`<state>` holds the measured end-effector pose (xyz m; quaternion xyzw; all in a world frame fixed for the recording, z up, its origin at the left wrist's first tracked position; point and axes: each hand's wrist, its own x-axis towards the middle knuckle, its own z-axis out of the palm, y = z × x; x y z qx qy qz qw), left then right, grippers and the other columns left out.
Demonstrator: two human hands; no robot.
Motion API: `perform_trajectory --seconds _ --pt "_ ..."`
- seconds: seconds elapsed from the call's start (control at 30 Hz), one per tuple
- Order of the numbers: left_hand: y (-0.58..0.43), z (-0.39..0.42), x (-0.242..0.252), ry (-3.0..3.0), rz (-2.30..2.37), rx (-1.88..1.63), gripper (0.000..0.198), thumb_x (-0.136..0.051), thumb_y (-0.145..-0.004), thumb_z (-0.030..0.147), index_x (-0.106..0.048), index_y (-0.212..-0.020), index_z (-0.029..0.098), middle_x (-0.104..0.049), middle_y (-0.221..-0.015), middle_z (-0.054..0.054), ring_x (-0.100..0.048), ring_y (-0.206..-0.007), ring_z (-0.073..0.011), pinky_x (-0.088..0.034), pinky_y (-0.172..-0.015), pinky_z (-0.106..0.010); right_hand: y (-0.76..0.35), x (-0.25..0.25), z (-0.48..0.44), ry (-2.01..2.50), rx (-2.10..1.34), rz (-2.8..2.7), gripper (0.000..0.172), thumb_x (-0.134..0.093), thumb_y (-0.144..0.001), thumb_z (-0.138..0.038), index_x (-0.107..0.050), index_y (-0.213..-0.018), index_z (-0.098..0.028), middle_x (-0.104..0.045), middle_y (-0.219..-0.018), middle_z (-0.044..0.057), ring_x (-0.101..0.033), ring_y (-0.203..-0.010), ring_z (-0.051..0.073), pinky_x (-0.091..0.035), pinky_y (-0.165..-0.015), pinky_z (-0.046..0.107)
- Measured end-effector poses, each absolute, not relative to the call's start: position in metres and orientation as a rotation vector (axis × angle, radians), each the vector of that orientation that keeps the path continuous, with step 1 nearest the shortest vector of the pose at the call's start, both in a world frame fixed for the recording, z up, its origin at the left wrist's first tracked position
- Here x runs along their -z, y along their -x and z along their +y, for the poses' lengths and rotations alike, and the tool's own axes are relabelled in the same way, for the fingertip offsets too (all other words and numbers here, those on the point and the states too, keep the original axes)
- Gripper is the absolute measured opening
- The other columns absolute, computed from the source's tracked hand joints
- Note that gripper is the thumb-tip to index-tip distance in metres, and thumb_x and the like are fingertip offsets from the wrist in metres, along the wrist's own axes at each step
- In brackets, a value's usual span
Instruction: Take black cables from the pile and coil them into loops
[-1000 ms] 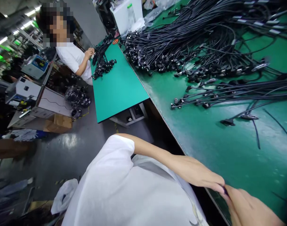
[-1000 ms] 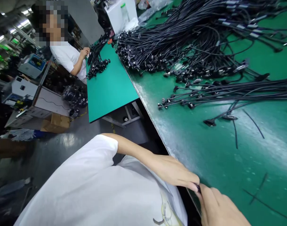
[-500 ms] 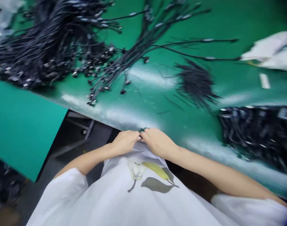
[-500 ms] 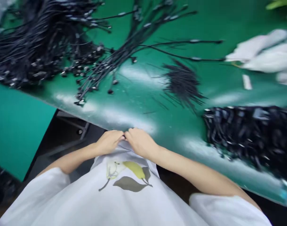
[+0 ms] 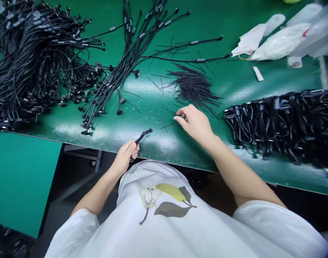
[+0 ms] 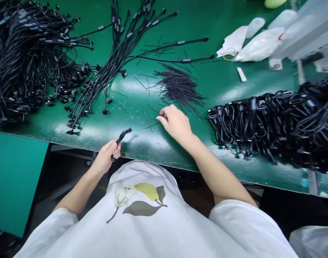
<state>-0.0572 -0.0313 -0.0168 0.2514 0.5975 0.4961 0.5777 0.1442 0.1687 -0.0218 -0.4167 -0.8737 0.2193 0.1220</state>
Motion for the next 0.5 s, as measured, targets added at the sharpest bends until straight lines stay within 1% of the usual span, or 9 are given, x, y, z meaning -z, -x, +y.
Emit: perform_trajectory --seconds 0.03,0.1,0.17,0.27,0.33,0.4,0.47,0.5 --pt "0.055 -0.027 0.016 -0.488 1.347 -1.241 0.042 -0.062 -0.081 0.057 -0.051 -0.075 0.016 -0.033 -0.056 0.008 -0.028 -0.049 -0.0064 -0.026 -0.051 -0.021 -0.144 0.03 0.179 1.326 -0.533 -2.554 0.018 -0.052 -0.091 -0.031 -0.062 -0.095 -0.016 -0.061 -0.096 0.011 -0.055 -0.081 0.022 -0.038 -0.068 0.031" --pt "0.049 -0.019 0.012 -0.373 1.267 -1.317 0.044 -0.071 -0.075 0.056 -0.052 -0.075 0.015 -0.032 -0.056 0.008 -0.028 -0.048 -0.005 -0.026 -0.049 -0.02 -0.142 0.041 0.192 1.383 -0.455 -2.633 0.015 -0.052 -0.088 -0.027 -0.061 -0.09 -0.016 -0.061 -0.093 0.011 -0.055 -0.079 0.022 -0.036 -0.065 0.031" --pt "0.043 -0.013 0.008 -0.323 1.225 -1.343 0.045 -0.073 -0.073 0.055 -0.053 -0.075 0.015 -0.032 -0.055 0.008 -0.028 -0.048 -0.0043 -0.026 -0.049 -0.019 -0.142 0.043 0.195 1.357 -0.442 -2.66 0.013 -0.052 -0.088 -0.026 -0.061 -0.087 -0.017 -0.061 -0.091 0.01 -0.056 -0.078 0.022 -0.036 -0.065 0.031" --pt "0.037 -0.009 0.005 -0.291 1.193 -1.389 0.044 -0.073 -0.075 0.053 -0.055 -0.082 0.014 -0.034 -0.056 0.008 -0.029 -0.048 -0.0042 -0.026 -0.048 -0.018 -0.141 0.031 0.182 1.264 -0.449 -2.542 0.015 -0.05 -0.09 -0.028 -0.06 -0.088 -0.017 -0.061 -0.096 0.011 -0.056 -0.084 0.023 -0.039 -0.07 0.031" --pt "0.032 -0.006 0.006 -0.292 1.16 -1.403 0.045 -0.072 -0.076 0.053 -0.055 -0.094 0.015 -0.034 -0.056 0.009 -0.029 -0.048 -0.0049 -0.027 -0.049 -0.019 -0.138 0.023 0.163 1.14 -0.618 -2.49 0.016 -0.049 -0.091 -0.03 -0.058 -0.086 -0.018 -0.062 -0.093 0.01 -0.057 -0.084 0.021 -0.04 -0.073 0.031" --pt "0.028 -0.004 0.008 -0.308 1.133 -1.383 0.051 -0.071 -0.077 0.053 -0.053 -0.109 0.017 -0.033 -0.056 0.01 -0.029 -0.049 -0.0058 -0.028 -0.05 -0.019 -0.129 0.018 0.137 0.983 -0.966 -2.474 0.016 -0.05 -0.091 -0.029 -0.057 -0.082 -0.018 -0.063 -0.085 0.006 -0.057 -0.078 0.018 -0.041 -0.071 0.028" --pt "0.025 -0.001 0.011 -0.35 1.137 -1.354 0.053 -0.067 -0.081 0.053 -0.053 -0.116 0.015 -0.033 -0.058 0.009 -0.029 -0.05 -0.0065 -0.029 -0.051 -0.02 -0.117 0.018 0.111 0.861 -1.31 -2.408 0.015 -0.049 -0.091 -0.029 -0.056 -0.083 -0.018 -0.063 -0.078 0.003 -0.056 -0.07 0.015 -0.041 -0.066 0.026" --pt "0.025 -0.001 0.013 -0.388 1.157 -1.351 0.052 -0.063 -0.083 0.053 -0.055 -0.116 0.014 -0.033 -0.059 0.009 -0.03 -0.051 -0.0067 -0.03 -0.051 -0.021 -0.111 0.019 0.1 0.835 -1.399 -2.366 0.015 -0.048 -0.092 -0.028 -0.057 -0.085 -0.018 -0.063 -0.078 0.002 -0.056 -0.067 0.014 -0.041 -0.064 0.025"
